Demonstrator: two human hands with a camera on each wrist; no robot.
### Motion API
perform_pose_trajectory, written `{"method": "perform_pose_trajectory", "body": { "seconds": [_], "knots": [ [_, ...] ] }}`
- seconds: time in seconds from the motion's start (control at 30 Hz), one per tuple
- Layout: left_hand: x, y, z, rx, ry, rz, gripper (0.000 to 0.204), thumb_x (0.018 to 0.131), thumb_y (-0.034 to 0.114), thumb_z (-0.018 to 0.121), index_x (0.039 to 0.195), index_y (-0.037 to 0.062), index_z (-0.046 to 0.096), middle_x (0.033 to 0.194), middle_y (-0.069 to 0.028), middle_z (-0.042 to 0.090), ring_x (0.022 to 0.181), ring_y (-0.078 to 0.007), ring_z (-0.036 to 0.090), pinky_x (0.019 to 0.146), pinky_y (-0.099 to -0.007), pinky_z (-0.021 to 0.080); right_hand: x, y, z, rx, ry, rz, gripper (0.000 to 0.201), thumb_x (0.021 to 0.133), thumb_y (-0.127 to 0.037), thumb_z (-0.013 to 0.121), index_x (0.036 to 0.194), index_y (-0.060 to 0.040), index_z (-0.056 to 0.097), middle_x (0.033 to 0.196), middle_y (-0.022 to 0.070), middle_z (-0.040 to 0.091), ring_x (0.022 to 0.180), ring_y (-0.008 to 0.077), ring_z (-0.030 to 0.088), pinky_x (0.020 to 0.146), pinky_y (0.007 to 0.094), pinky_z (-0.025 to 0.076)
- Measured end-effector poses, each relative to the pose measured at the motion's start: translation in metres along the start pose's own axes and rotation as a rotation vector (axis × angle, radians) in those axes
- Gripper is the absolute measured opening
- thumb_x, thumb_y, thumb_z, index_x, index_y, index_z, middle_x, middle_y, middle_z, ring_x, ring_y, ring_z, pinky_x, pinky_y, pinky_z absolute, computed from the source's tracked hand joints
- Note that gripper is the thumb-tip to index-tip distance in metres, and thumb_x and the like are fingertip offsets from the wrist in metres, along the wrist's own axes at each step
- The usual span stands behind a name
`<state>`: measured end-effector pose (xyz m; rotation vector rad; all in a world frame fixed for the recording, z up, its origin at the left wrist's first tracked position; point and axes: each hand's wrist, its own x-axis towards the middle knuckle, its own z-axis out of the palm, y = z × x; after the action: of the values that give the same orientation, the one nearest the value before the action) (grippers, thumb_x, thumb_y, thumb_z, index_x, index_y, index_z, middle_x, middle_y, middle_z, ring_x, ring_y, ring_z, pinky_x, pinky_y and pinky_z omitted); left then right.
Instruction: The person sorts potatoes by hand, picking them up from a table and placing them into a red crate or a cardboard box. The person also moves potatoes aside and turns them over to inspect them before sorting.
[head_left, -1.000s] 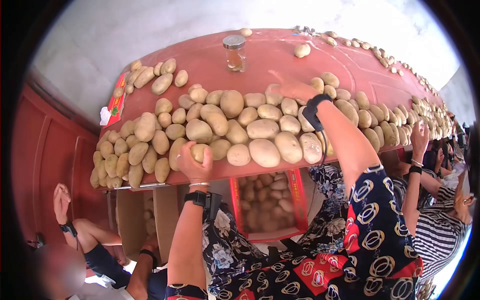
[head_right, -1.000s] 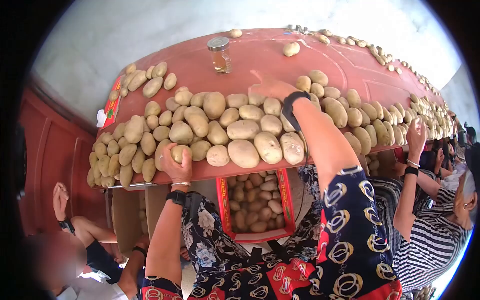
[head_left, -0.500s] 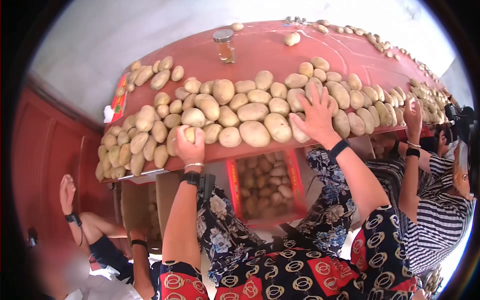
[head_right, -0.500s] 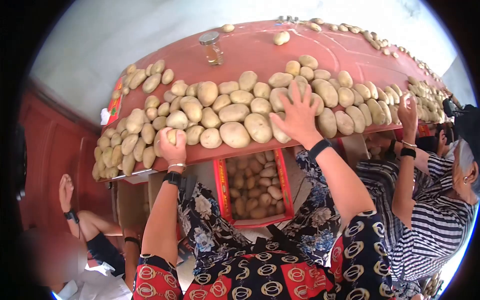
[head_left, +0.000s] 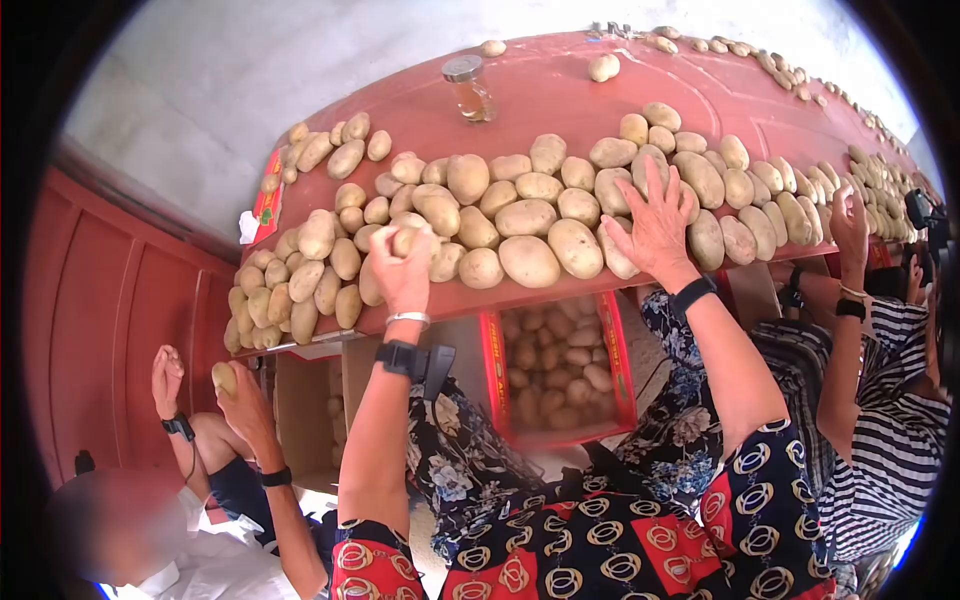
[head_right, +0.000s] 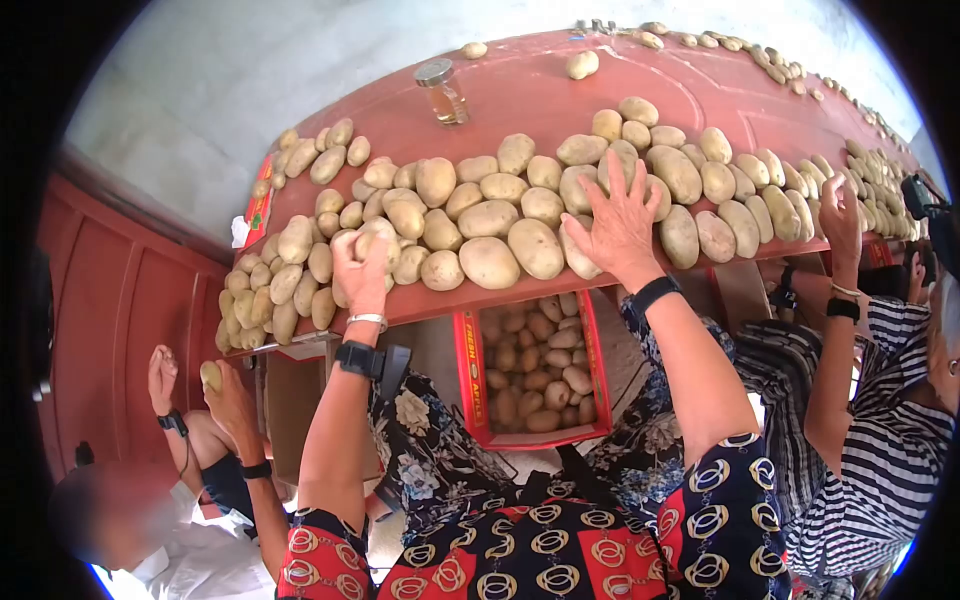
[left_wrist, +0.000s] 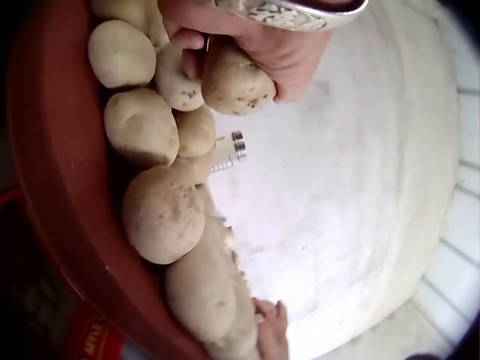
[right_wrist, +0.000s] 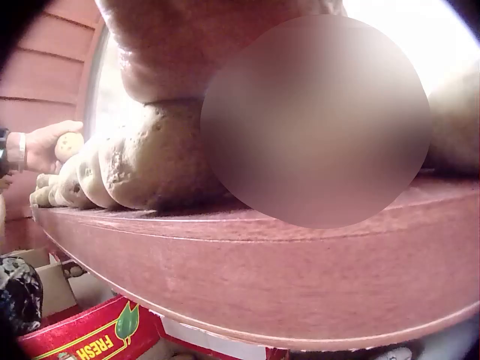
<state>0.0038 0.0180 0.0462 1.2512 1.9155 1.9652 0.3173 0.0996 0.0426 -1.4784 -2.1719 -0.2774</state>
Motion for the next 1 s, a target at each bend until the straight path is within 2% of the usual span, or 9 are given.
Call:
{"method": "perform_pose_trajectory", "body": {
  "seconds": [0.17,0.23,0.27,0.4,0.5,0.57,0.63,0.77,1.0],
  "knots": [
    [-0.001,0.023,0.026,0.122,-0.158,-0.041,0.027,0.076,0.026,0.07,0.092,0.0079,0.058,0.094,-0.0111,0.059,0.094,-0.0254,0.054,0.085,-0.037,0.042,0.001,0.001,0.0,0.01,-0.014,0.006,0.059,0.076,-0.046,0.062,0.126,-0.0159,0.053,0.146,0.0153,0.022,0.133,0.0449,0.015,0.102,0.061,0.014],
    [-0.001,0.001,0.03,0.795,-0.124,0.376,0.026,0.078,0.031,0.065,0.093,0.0108,0.06,0.102,-0.0104,0.06,0.112,-0.031,0.047,0.095,-0.0467,0.033,0.001,-0.001,-0.003,0.003,-0.029,0.018,0.059,0.076,-0.046,0.062,0.126,-0.0161,0.053,0.146,0.0154,0.022,0.133,0.0447,0.015,0.102,0.0609,0.014],
    [-0.002,-0.011,0.031,0.778,-0.103,0.388,0.026,0.08,0.034,0.059,0.093,0.0116,0.061,0.107,-0.0057,0.059,0.118,-0.0299,0.043,0.098,-0.0524,0.025,0.002,-0.002,-0.004,0.003,-0.04,0.028,0.06,0.076,-0.046,0.062,0.126,-0.0163,0.053,0.146,0.0155,0.022,0.133,0.0446,0.015,0.103,0.0608,0.014],
    [-0.002,-0.017,0.027,0.759,-0.125,0.464,0.024,0.084,0.03,0.055,0.099,0.0126,0.061,0.11,-0.0056,0.058,0.118,-0.0309,0.043,0.097,-0.0539,0.026,-0.001,0.0,-0.001,0.014,-0.017,0.021,0.059,0.076,-0.046,0.062,0.126,-0.0161,0.053,0.146,0.0156,0.022,0.133,0.0446,0.015,0.103,0.0604,0.013],
    [-0.002,-0.013,0.013,0.62,-0.156,0.485,0.027,0.088,0.026,0.049,0.107,0.0089,0.059,0.111,-0.0108,0.058,0.116,-0.0333,0.044,0.098,-0.0522,0.027,0.002,-0.001,-0.001,0.031,-0.01,0.025,0.058,0.076,-0.046,0.062,0.125,-0.016,0.054,0.146,0.0155,0.022,0.133,0.0448,0.015,0.103,0.0605,0.013],
    [-0.004,-0.015,-0.005,0.324,-0.047,0.365,0.031,0.091,0.022,0.043,0.113,0.0026,0.054,0.114,-0.017,0.055,0.114,-0.0359,0.044,0.098,-0.0493,0.03,0.0,0.0,0.0,0.023,0.006,0.019,0.057,0.076,-0.046,0.062,0.124,-0.0161,0.055,0.146,0.0155,0.022,0.133,0.0451,0.015,0.103,0.0603,0.014],
    [-0.014,-0.015,-0.021,0.362,-0.021,0.281,0.033,0.092,0.019,0.039,0.114,-0.0021,0.051,0.116,-0.0218,0.052,0.112,-0.0377,0.044,0.097,-0.0466,0.031,-0.001,0.001,0.0,0.024,0.004,0.021,0.057,0.076,-0.046,0.062,0.124,-0.0161,0.055,0.146,0.0155,0.022,0.133,0.0452,0.016,0.103,0.0602,0.014],
    [-0.027,-0.036,-0.037,0.543,-0.019,0.39,0.036,0.091,0.019,0.039,0.119,-0.0005,0.049,0.123,-0.022,0.048,0.116,-0.0379,0.042,0.098,-0.0486,0.03,0.0,0.0,0.0,0.02,-0.001,0.022,0.058,0.075,-0.045,0.063,0.124,-0.0163,0.056,0.146,0.0156,0.022,0.133,0.0454,0.015,0.103,0.0601,0.014],
    [-0.029,-0.038,-0.024,0.638,-0.013,0.333,0.039,0.091,0.025,0.041,0.123,0.0049,0.048,0.129,-0.0164,0.045,0.125,-0.0344,0.036,0.103,-0.0514,0.021,-0.001,0.003,0.003,0.025,0.016,0.008,0.058,0.075,-0.045,0.064,0.124,-0.0166,0.055,0.146,0.0163,0.023,0.133,0.0457,0.015,0.103,0.0602,0.013]
  ]
}}
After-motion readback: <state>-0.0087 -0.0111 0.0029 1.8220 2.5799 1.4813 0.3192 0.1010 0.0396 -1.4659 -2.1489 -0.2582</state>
